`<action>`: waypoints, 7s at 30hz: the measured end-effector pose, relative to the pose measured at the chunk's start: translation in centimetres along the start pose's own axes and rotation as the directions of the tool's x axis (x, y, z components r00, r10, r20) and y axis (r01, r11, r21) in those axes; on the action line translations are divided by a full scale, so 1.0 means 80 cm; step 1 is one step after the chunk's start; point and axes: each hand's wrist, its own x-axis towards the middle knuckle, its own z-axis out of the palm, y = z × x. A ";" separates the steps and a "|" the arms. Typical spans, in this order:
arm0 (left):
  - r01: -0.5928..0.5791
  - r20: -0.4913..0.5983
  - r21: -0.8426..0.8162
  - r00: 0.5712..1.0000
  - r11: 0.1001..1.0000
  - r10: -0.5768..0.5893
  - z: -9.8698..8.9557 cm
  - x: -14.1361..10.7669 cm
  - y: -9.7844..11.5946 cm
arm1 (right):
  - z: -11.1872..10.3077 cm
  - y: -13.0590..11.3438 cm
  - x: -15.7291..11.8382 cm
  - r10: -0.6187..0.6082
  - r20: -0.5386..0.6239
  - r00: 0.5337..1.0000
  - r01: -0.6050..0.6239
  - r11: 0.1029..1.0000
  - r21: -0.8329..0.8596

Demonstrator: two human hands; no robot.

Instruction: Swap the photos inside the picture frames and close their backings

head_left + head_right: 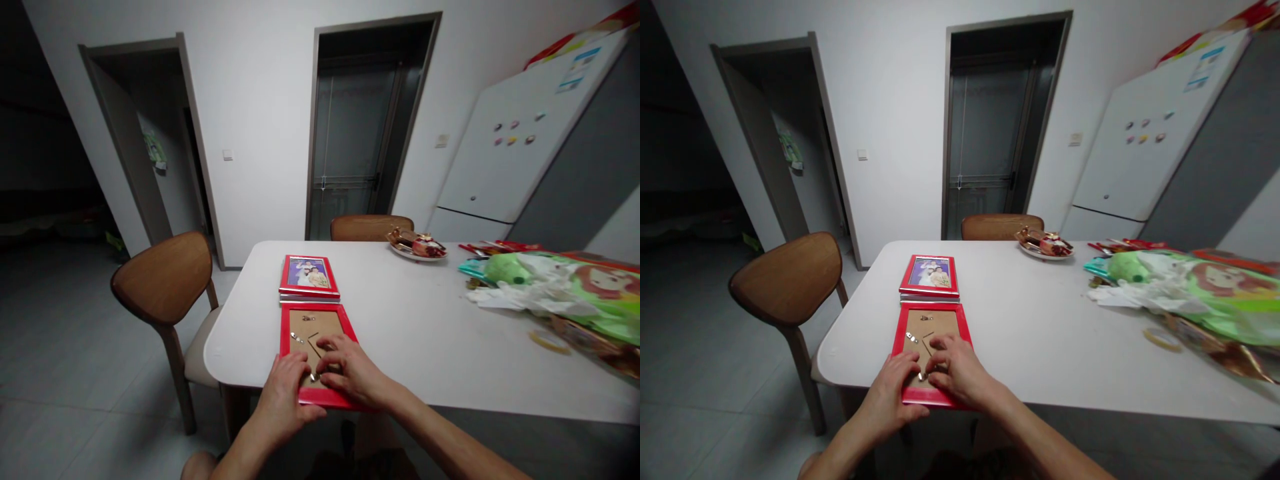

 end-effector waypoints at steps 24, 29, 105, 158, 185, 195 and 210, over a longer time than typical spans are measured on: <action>0.206 -0.150 -0.569 0.926 0.796 -0.347 -0.017 0.024 0.010 | -0.016 -0.032 0.024 0.093 -0.311 0.946 -0.117 0.991 -0.059; 0.301 -0.117 -0.751 0.815 0.588 -0.567 -0.055 0.023 -0.013 | -0.019 -0.028 0.027 0.084 -0.328 0.941 -0.084 0.996 0.014; 0.396 -0.280 0.367 0.910 0.842 -0.306 -0.056 -0.020 -0.004 | -0.029 0.086 -0.014 0.455 -0.315 0.833 -0.510 0.852 -0.117; 0.104 -0.089 -0.076 0.990 0.992 -0.111 0.024 0.005 0.033 | -0.021 0.074 0.023 0.570 -0.057 0.820 -0.383 0.619 0.686; 0.353 -0.073 0.438 0.931 0.827 -0.358 -0.083 -0.043 -0.048 | 0.020 -0.060 0.035 -0.012 -0.139 0.990 -0.012 0.986 -0.166; 0.370 -0.164 0.377 0.929 0.849 -0.332 -0.085 -0.037 -0.065 | 0.068 -0.084 0.055 -0.005 -0.134 0.991 0.002 1.000 -0.026; 0.084 0.025 0.070 0.996 0.994 -0.086 0.008 0.022 0.046 | -0.037 0.006 -0.063 0.170 -0.206 0.964 -0.184 0.982 -0.050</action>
